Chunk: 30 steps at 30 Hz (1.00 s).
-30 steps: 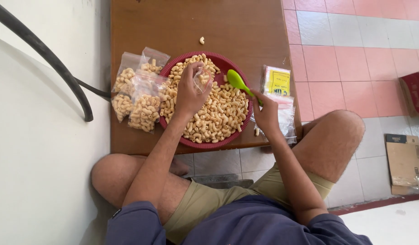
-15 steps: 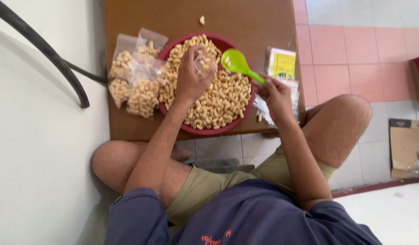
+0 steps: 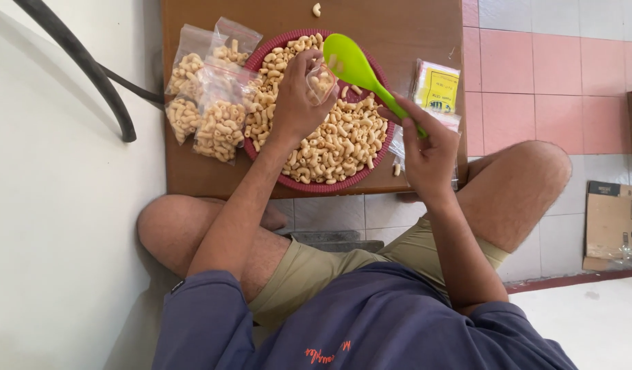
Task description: The person uses a green spoon to scoop cashew nuts from a red basket into small clear plastic bags, then seals the bags by hand.
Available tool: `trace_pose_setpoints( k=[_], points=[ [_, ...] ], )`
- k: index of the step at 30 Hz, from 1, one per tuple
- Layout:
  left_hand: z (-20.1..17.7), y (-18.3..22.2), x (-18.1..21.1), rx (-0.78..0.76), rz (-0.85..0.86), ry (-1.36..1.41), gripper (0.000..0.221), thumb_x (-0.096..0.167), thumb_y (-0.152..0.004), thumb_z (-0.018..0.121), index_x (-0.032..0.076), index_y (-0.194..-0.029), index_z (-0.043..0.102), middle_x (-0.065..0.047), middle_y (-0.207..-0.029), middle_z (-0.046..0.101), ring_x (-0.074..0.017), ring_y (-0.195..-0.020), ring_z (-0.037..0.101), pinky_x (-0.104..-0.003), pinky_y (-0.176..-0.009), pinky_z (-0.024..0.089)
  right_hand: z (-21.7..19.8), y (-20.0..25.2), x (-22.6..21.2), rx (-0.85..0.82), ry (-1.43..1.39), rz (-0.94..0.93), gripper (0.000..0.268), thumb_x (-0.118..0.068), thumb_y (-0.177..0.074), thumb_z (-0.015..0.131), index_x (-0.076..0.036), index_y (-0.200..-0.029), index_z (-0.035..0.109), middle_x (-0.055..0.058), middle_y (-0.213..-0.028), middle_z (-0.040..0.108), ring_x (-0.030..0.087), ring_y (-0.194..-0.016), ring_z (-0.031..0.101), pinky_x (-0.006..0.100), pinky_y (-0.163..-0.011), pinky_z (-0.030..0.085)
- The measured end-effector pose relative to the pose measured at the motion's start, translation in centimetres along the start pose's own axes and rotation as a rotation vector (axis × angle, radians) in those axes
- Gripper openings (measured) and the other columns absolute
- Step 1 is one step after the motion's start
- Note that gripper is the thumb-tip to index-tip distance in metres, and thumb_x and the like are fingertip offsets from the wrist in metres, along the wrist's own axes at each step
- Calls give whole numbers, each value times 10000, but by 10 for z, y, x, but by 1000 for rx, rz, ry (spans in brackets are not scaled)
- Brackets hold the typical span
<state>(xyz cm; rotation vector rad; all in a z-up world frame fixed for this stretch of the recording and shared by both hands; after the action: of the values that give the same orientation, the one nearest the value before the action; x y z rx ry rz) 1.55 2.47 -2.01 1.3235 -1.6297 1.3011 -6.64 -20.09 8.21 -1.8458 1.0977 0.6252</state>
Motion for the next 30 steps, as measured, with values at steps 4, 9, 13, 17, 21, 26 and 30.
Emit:
trace_pose_setpoints(
  k=[4, 9, 13, 17, 21, 26, 30],
  points=[
    [2, 1, -4, 14, -1, -16, 562, 195, -947, 787, 226, -1409, 470, -85, -1363, 593, -233, -1156, 673, -315, -808, 687, 0, -5, 9, 15, 53, -143, 304, 95, -1155, 532, 45, -1447, 599, 294, -1350, 717, 389, -1146, 805, 419, -951, 697],
    [5, 0, -12, 34, 48, 27, 545, 191, -1003, 799, 188, -1439, 472, -129, -1437, 598, -349, -1277, 719, -506, -1055, 674, -1, -17, 38, 91, -9, 114, 252, 28, -1166, 504, 71, -1377, 635, 241, -1292, 744, 341, -1147, 795, 363, -960, 667],
    [4, -2, -12, 39, 34, 22, 541, 157, -982, 804, 226, -1410, 479, -103, -1420, 608, -297, -1244, 715, -461, -1009, 713, 8, -5, 117, 47, 181, 151, 238, 4, -1132, 596, 47, -1348, 686, 177, -1149, 816, 286, -1085, 819, 348, -856, 688],
    [3, -4, -12, 46, 41, -2, 571, 145, -955, 804, 207, -1422, 481, -101, -1413, 617, -279, -1237, 704, -469, -1045, 672, 19, 5, 141, 44, 136, 380, 275, 26, -1080, 601, 37, -1340, 690, 200, -1167, 805, 262, -1058, 821, 345, -929, 695],
    [3, -3, -9, 36, 28, -24, 536, 162, -959, 799, 206, -1396, 491, -96, -1400, 610, -252, -1230, 676, -428, -1040, 675, 29, 11, 123, 85, -273, 744, 286, -119, -1097, 553, 1, -1313, 698, 199, -1154, 807, 227, -1077, 826, 329, -994, 689],
    [1, 1, -5, 31, 18, -45, 530, 188, -963, 792, 235, -1393, 485, -85, -1357, 620, -240, -1187, 675, -383, -918, 713, 27, 8, 113, 150, -432, 848, 292, -119, -1094, 552, 15, -1316, 686, 228, -1193, 796, 220, -1080, 825, 306, -1003, 689],
    [-1, 0, -2, 32, 20, -57, 509, 202, -961, 794, 219, -1377, 501, -64, -1358, 615, -234, -1188, 649, -388, -942, 672, 19, 4, 112, 180, -556, 895, 290, -97, -1099, 543, 31, -1317, 684, 231, -1238, 784, 205, -1099, 811, 271, -985, 680]
  ],
)
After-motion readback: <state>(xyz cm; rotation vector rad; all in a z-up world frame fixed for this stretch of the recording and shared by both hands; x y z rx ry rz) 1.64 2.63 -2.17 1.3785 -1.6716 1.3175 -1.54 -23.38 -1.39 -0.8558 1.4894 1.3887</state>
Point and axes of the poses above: each hand's wrist, its own y-axis away from the middle knuckle, its own z-axis out of the palm, x = y × z, the point moved 2 cm from there along -y, towards the middle knuckle
